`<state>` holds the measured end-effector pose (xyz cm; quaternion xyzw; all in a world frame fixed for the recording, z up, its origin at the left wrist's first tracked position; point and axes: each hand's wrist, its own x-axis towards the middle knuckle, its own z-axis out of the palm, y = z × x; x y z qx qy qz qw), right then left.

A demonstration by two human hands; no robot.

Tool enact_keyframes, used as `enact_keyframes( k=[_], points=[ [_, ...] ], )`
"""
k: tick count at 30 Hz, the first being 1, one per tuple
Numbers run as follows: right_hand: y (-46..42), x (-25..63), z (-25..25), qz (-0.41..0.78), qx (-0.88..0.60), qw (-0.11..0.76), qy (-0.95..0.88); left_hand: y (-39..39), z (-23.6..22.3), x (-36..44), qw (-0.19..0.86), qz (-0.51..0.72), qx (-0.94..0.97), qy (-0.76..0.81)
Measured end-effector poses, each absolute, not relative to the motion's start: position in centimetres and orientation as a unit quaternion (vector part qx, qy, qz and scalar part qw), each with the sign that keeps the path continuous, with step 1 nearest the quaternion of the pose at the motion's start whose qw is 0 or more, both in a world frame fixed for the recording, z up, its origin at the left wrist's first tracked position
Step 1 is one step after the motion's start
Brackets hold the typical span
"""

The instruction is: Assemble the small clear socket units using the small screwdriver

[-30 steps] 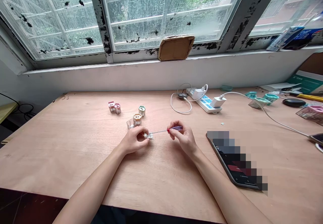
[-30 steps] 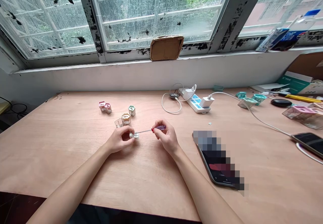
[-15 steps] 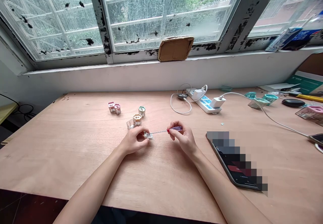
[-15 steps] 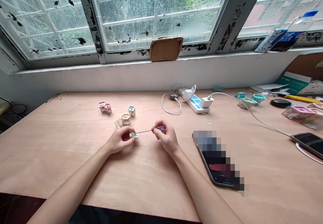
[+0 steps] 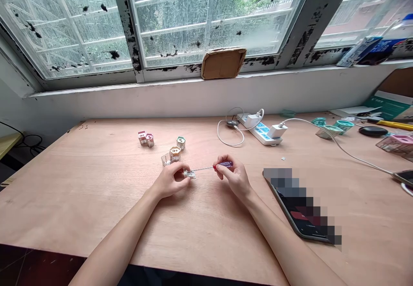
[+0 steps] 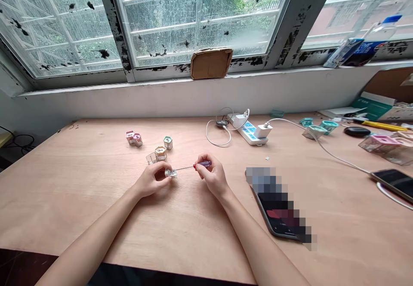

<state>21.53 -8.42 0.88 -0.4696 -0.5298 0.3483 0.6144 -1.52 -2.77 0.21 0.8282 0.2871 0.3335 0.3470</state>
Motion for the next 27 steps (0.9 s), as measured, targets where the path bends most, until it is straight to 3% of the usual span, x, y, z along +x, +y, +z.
enact_keyframes(
  k=[27],
  points=[
    [-8.30,21.41,0.97,0.361,-0.477,0.618,-0.511,-2.63,-0.16,-1.64,0.344,0.333,0.827,0.294]
  ],
)
